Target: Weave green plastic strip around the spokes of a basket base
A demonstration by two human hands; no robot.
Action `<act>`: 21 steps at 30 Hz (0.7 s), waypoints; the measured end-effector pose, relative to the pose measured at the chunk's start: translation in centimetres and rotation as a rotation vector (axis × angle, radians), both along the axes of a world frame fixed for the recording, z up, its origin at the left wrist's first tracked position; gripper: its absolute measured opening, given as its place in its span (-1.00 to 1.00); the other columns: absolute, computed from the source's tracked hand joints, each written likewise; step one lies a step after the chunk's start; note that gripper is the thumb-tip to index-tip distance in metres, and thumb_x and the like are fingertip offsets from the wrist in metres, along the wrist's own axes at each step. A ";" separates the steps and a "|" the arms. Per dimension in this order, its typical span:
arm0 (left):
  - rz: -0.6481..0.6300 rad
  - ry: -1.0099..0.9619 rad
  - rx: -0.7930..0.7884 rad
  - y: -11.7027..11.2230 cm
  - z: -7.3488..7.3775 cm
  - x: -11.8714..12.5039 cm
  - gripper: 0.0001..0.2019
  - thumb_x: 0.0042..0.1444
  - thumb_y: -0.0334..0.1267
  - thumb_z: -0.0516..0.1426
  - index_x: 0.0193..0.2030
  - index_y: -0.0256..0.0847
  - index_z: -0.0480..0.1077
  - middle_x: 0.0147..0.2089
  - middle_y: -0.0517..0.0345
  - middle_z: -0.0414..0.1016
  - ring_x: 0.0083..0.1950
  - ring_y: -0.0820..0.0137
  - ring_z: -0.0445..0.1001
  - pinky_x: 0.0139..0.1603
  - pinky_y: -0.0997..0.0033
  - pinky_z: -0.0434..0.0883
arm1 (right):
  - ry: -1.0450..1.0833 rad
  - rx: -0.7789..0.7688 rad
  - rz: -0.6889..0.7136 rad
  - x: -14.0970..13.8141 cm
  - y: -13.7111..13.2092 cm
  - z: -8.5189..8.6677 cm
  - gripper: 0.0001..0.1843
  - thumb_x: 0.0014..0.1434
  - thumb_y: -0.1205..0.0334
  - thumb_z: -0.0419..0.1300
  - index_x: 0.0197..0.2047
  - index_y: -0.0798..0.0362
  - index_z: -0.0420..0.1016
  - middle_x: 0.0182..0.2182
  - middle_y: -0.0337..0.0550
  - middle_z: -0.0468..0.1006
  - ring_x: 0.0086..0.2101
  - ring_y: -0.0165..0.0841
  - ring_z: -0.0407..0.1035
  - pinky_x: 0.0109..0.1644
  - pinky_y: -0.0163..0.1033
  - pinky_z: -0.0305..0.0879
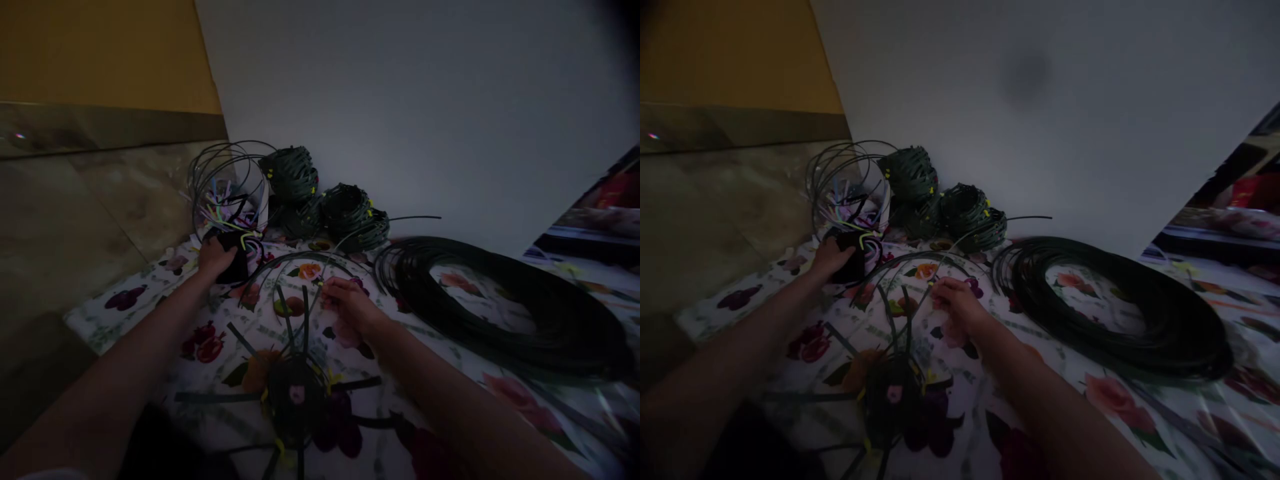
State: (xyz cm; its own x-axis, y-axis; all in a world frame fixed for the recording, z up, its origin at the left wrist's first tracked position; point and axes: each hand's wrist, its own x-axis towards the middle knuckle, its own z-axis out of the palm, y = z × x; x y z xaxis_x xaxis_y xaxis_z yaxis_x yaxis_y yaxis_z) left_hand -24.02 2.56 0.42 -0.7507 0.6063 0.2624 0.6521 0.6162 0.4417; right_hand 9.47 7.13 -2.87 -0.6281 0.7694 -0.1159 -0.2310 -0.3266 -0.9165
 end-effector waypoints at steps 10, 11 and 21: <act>0.060 0.104 -0.001 2.7 0.5 1.6 -0.31 0.09 0.02 0.16 0.25 -0.42 0.19 0.40 -0.48 0.05 0.42 -0.18 0.04 0.28 -0.15 0.21 | -0.014 -0.005 0.019 0.0 0.4 -0.2 -0.71 -0.18 0.15 0.45 -0.48 0.11 0.45 -0.54 -0.28 0.42 -0.50 -0.50 0.25 -0.33 -0.31 0.21; 0.059 0.105 -0.004 2.9 0.4 1.8 -0.30 0.10 0.01 0.16 0.27 -0.42 0.17 0.41 -0.49 0.03 0.44 -0.17 0.01 0.29 -0.16 0.20 | -0.013 -0.007 0.019 0.0 0.4 -0.2 -0.70 -0.18 0.15 0.45 -0.48 0.11 0.46 -0.54 -0.28 0.42 -0.50 -0.50 0.25 -0.33 -0.31 0.21; 0.057 0.015 -0.079 2.7 0.4 2.2 -0.15 -0.01 0.01 0.23 0.33 -0.43 0.07 0.39 -0.56 0.06 0.35 -0.25 0.19 0.19 -0.11 0.31 | -0.009 0.007 0.021 0.0 0.4 -0.3 -0.73 -0.17 0.16 0.44 -0.49 0.10 0.46 -0.54 -0.27 0.42 -0.51 -0.49 0.25 -0.34 -0.30 0.23</act>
State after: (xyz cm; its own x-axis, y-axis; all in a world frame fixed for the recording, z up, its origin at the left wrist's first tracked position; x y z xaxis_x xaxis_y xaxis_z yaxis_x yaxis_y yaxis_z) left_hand -21.81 5.21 0.86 -0.7809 0.5820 0.2271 0.6212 0.6849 0.3808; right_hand 9.46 7.55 -3.13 -0.6429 0.7571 -0.1157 -0.2163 -0.3244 -0.9209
